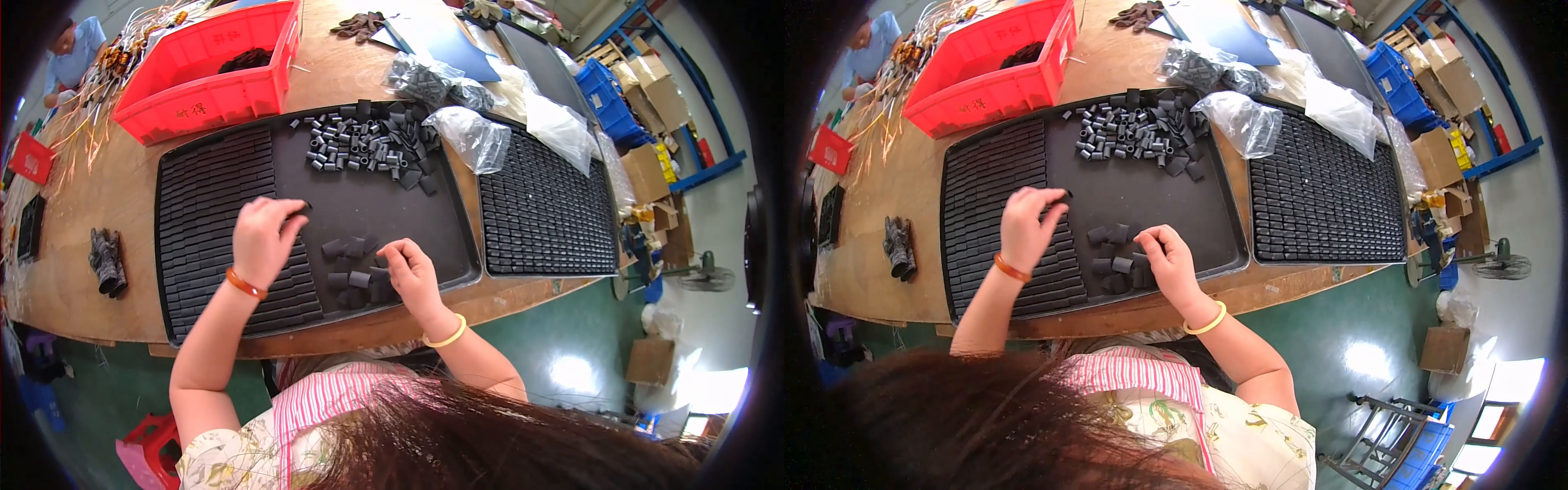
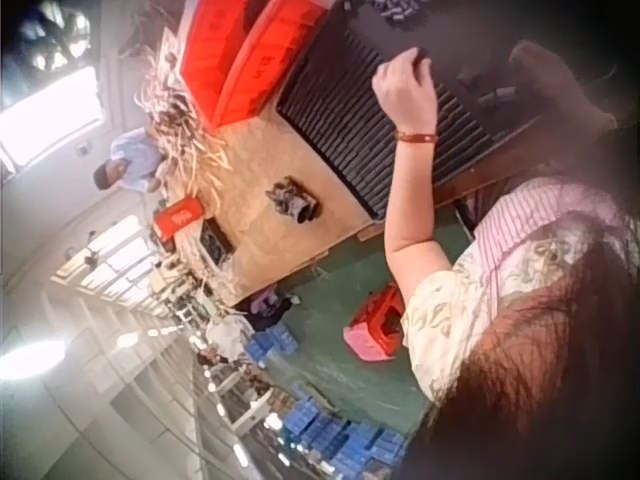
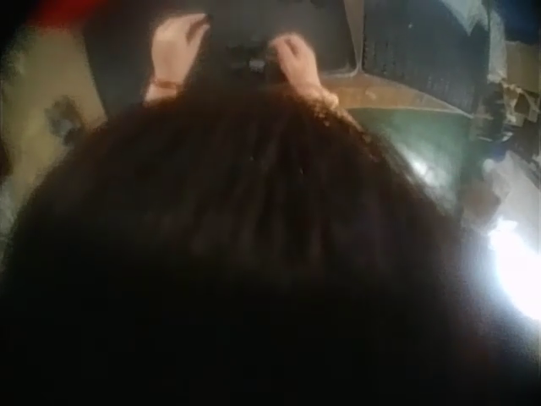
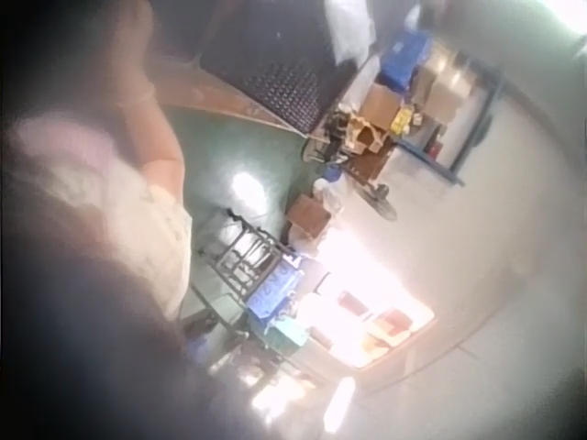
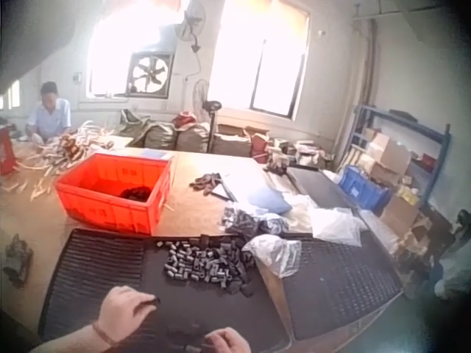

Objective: The person assembles small black plastic components by pressing them together by hand at a workbench.

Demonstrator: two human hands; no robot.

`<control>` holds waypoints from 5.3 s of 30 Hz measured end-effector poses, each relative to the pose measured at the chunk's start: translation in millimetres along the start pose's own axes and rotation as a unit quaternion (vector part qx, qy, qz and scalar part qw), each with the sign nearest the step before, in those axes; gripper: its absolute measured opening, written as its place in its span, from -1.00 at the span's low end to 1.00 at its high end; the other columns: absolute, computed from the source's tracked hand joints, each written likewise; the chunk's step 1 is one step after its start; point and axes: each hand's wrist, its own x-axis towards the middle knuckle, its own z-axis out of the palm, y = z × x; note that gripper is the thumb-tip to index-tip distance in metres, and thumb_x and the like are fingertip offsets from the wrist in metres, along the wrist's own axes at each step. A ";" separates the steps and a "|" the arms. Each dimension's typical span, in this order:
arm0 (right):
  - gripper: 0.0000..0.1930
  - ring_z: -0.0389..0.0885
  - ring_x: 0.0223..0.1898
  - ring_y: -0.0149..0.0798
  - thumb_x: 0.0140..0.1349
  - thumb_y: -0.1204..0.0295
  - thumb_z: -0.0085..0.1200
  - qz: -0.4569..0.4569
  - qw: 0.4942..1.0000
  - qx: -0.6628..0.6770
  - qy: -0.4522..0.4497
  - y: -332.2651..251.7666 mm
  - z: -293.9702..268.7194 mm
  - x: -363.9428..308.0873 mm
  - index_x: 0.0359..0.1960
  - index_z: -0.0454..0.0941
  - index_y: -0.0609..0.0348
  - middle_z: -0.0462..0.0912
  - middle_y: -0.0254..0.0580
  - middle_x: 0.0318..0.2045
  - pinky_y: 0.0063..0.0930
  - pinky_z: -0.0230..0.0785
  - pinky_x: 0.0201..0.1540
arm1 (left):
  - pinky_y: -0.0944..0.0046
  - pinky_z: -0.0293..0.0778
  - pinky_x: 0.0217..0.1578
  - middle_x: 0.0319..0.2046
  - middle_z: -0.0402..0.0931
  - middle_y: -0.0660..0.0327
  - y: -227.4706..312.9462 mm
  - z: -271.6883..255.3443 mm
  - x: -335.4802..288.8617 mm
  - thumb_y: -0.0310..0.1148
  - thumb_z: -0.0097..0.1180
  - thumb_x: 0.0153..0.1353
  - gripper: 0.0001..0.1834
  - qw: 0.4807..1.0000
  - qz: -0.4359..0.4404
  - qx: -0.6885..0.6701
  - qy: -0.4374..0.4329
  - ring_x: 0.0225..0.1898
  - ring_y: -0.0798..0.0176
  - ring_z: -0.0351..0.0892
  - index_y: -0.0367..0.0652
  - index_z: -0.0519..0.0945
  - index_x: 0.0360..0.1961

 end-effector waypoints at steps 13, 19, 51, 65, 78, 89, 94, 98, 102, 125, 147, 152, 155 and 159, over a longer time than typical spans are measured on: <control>-0.83 0.27 -0.58 -0.67 0.49 0.39 -0.05 0.101 0.987 0.120 -0.037 -11.6 -16.6 5.1 -0.09 0.53 0.20 0.41 -0.48 -0.47 -0.76 0.09 -0.63 | 0.17 0.26 0.19 -0.09 0.55 0.33 -43.6 15.4 -16.9 -0.37 0.07 0.13 -0.65 0.936 0.117 0.317 -0.099 0.13 0.21 0.39 -0.12 0.67 -0.05; -0.86 0.39 -0.55 -0.52 0.43 0.43 0.00 -0.076 0.987 -0.142 -0.025 -4.4 -16.8 26.3 -0.15 0.58 0.20 0.48 -0.41 -0.44 -0.66 0.27 -0.51 | 0.17 0.30 0.18 0.03 0.57 0.26 -43.2 13.4 -25.3 -0.40 0.04 0.16 -0.63 0.941 0.097 0.303 -0.117 0.15 0.18 0.42 -0.18 0.65 -0.01; -0.79 0.61 -0.24 0.04 0.24 0.42 0.13 -0.103 0.940 -0.273 -0.175 -29.7 10.6 36.0 -0.17 0.53 0.32 0.62 0.08 -0.29 -0.25 0.46 -0.14 | 0.16 0.42 0.02 -0.16 0.59 0.30 43.0 21.5 -20.5 -0.33 0.28 0.03 -0.63 0.986 0.159 0.020 -0.055 -0.07 0.20 0.52 -0.10 0.65 -0.07; -0.75 0.45 -0.37 -0.44 0.37 0.43 0.10 0.011 0.993 -0.059 -0.097 -37.3 6.6 30.3 -0.01 0.60 0.30 0.53 -0.31 -0.35 -0.56 0.38 -0.24 | 0.25 0.53 -0.24 -0.38 0.61 0.22 36.6 20.2 -18.3 -0.48 0.42 -0.05 -0.77 0.977 -0.084 -0.186 -0.067 -0.31 0.15 0.60 -0.18 0.69 -0.31; -0.77 0.42 -0.53 -0.44 0.13 0.43 0.37 -0.143 0.965 -0.218 0.001 -29.9 31.5 25.1 -0.25 0.59 0.22 0.56 -0.30 -0.40 -0.54 0.36 -0.43 | 0.31 0.55 -0.29 -0.35 0.61 0.18 41.3 22.7 -20.8 -0.51 0.39 0.00 -0.74 0.952 -0.135 -0.260 -0.085 -0.33 0.22 0.64 -0.22 0.68 -0.23; -0.87 0.56 -0.49 -0.31 0.18 0.50 0.28 -0.184 0.953 -0.241 -0.011 -27.7 37.0 18.9 -0.28 0.64 0.29 0.54 -0.21 -0.38 -0.48 0.44 -0.40 | 0.22 0.57 -0.28 -0.34 0.60 0.15 39.9 24.1 -21.8 -0.55 0.36 -0.03 -0.71 0.974 -0.061 -0.213 -0.056 -0.32 0.10 0.64 -0.19 0.67 -0.21; -0.87 0.55 -0.47 -0.37 0.25 0.49 0.24 -0.150 0.972 -0.179 -0.018 -25.4 32.8 19.3 -0.26 0.61 0.31 0.55 -0.21 -0.39 -0.52 0.42 -0.36 | 0.16 0.54 -0.28 -0.37 0.61 0.17 40.2 24.4 -21.3 -0.46 0.39 -0.02 -0.73 0.987 -0.012 -0.157 -0.044 -0.32 0.06 0.63 -0.16 0.67 -0.23; -0.91 0.48 -0.43 -0.50 0.30 0.50 0.19 -0.101 0.987 -0.123 0.017 -12.9 13.9 17.8 -0.27 0.58 0.26 0.57 -0.30 -0.42 -0.60 0.37 -0.32 | 0.12 0.48 -0.16 -0.35 0.64 0.17 16.9 14.7 -11.9 -0.40 0.38 0.01 -0.78 0.999 0.011 -0.039 -0.011 -0.27 0.04 0.60 -0.14 0.66 -0.29; -0.89 0.43 -0.41 -0.58 0.33 0.45 0.18 -0.057 0.995 -0.080 0.017 -11.1 -1.9 15.1 -0.27 0.58 0.24 0.54 -0.46 -0.48 -0.63 0.34 -0.32 | 0.14 0.46 -0.13 -0.33 0.63 0.25 -32.3 11.8 9.5 -0.37 0.37 0.00 -0.78 0.997 0.018 0.074 -0.016 -0.17 0.13 0.55 -0.12 0.69 -0.29; -0.85 0.58 -0.39 -0.11 0.28 0.41 0.16 -0.130 0.949 -0.285 -0.035 -26.3 -4.3 28.9 -0.28 0.59 0.26 0.60 -0.09 -0.37 -0.33 0.44 -0.29 | 0.08 0.02 0.44 0.28 0.44 0.22 -45.3 27.5 -25.8 -0.38 -0.10 0.28 -0.48 0.901 0.061 0.390 -0.182 0.47 0.10 0.12 -0.17 0.46 0.28; -0.79 0.63 -0.38 -0.06 0.16 0.36 0.30 -0.173 0.876 -0.447 -0.051 -6.8 11.1 38.6 -0.30 0.54 0.17 0.54 -0.12 -0.35 -0.29 0.50 -0.33 | 0.11 0.32 0.22 0.00 0.59 0.25 -29.8 3.3 -9.5 -0.54 0.02 0.13 -0.58 0.983 0.037 0.179 -0.030 0.19 0.11 0.43 -0.11 0.63 0.04; -0.73 0.38 -0.43 -0.56 0.24 0.33 0.29 0.022 0.983 -0.137 -0.117 -25.1 12.5 33.6 -0.36 0.51 0.27 0.52 -0.43 -0.50 -0.56 0.33 -0.37 | 0.09 0.42 0.03 -0.10 0.60 0.19 46.9 -8.7 -10.5 -0.50 0.22 0.05 -0.59 0.996 0.039 -0.023 -0.079 -0.05 0.08 0.55 -0.12 0.63 -0.01; -0.73 0.41 -0.40 -0.55 0.24 0.33 0.29 0.022 0.988 -0.085 -0.130 -20.7 19.2 26.3 -0.37 0.52 0.29 0.54 -0.40 -0.46 -0.55 0.36 -0.34 | 0.09 0.43 0.01 -0.11 0.61 0.22 61.0 6.9 -17.4 -0.39 0.31 0.03 -0.55 0.991 0.094 -0.029 -0.091 -0.08 0.12 0.56 -0.12 0.62 0.02; -0.79 0.44 -0.39 -0.53 0.27 0.35 0.23 0.091 0.983 -0.062 -0.147 -33.5 18.7 23.9 -0.30 0.53 0.25 0.54 -0.39 -0.43 -0.57 0.37 -0.35 | 0.17 0.44 -0.04 -0.17 0.60 0.24 46.7 18.3 -25.8 -0.37 0.27 0.06 -0.60 0.989 0.118 0.007 -0.089 -0.16 0.18 0.58 -0.13 0.63 -0.02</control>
